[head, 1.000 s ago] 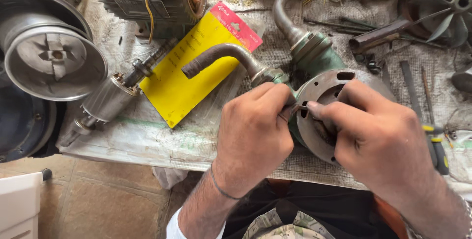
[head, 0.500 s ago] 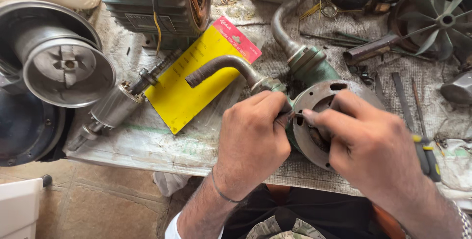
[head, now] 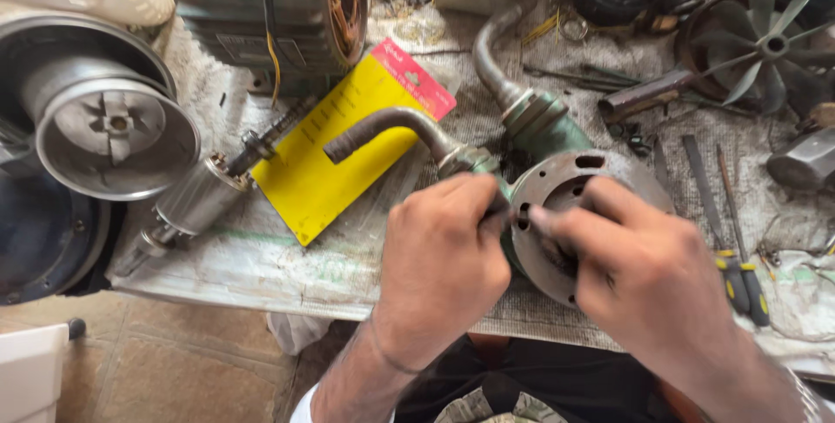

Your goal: The person uses a small scraper to scrape the gasket residue off the flat mounting face of a green water pump housing, working around the central bore and bolt holes. They then lift and reposition the pump body, holding it up while continuing to scrape its flange surface.

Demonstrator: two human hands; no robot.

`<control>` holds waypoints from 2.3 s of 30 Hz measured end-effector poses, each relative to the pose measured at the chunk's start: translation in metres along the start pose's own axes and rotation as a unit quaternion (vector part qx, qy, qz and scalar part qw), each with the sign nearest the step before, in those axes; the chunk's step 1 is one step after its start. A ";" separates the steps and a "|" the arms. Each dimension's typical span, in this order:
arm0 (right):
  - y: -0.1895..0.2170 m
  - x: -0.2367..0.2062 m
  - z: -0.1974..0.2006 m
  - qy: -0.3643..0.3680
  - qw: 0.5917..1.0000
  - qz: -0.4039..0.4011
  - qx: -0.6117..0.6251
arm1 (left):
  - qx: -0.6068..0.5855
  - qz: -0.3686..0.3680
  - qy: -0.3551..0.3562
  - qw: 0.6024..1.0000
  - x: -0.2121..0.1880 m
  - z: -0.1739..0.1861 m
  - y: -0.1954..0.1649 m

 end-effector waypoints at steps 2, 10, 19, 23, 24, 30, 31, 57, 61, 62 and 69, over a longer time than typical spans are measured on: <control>-0.001 -0.001 -0.001 -0.002 1.000 0.005 0.004 | 0.005 -0.009 0.000 1.000 -0.001 -0.001 0.000; 0.000 0.002 0.002 -0.006 1.000 0.010 0.000 | 0.023 -0.006 -0.002 1.000 0.006 0.002 -0.003; 0.002 -0.001 0.000 0.003 1.000 0.002 -0.015 | 0.038 0.020 0.005 0.999 0.003 0.003 -0.004; 0.002 0.002 0.000 0.006 1.000 0.011 -0.020 | 0.039 0.018 0.006 0.999 0.004 0.004 -0.004; 0.002 0.003 0.001 0.008 1.000 0.013 -0.013 | 0.036 0.016 0.011 0.999 0.005 0.004 -0.004; 0.000 0.006 0.002 0.015 1.000 0.017 0.016 | 0.049 -0.005 0.013 0.999 0.003 0.006 -0.004; 0.000 0.005 0.002 0.014 1.000 0.017 0.015 | 0.048 -0.008 0.017 0.999 0.001 0.005 -0.003; -0.005 0.001 0.005 0.021 0.999 0.025 -0.038 | 0.016 -0.123 -0.060 0.990 -0.018 -0.003 0.006; -0.001 0.002 0.004 0.021 0.999 0.044 -0.008 | 0.035 -0.118 -0.034 0.992 -0.016 -0.003 0.005; 0.000 0.003 0.004 0.019 0.999 0.045 -0.005 | 0.051 -0.124 -0.026 0.991 -0.016 -0.004 0.005; 0.000 0.004 0.003 0.026 0.999 0.025 0.011 | 0.089 -0.154 -0.014 0.984 -0.012 -0.006 0.008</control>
Point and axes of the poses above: each hand's wrist, its own x-axis towards the middle knuckle, its own z-axis out of the back of the hand, y = z × x, the point moved 3 cm from there along x, towards the middle knuckle, and after that the axes turned 9 degrees about y, right-handed, at the moved point
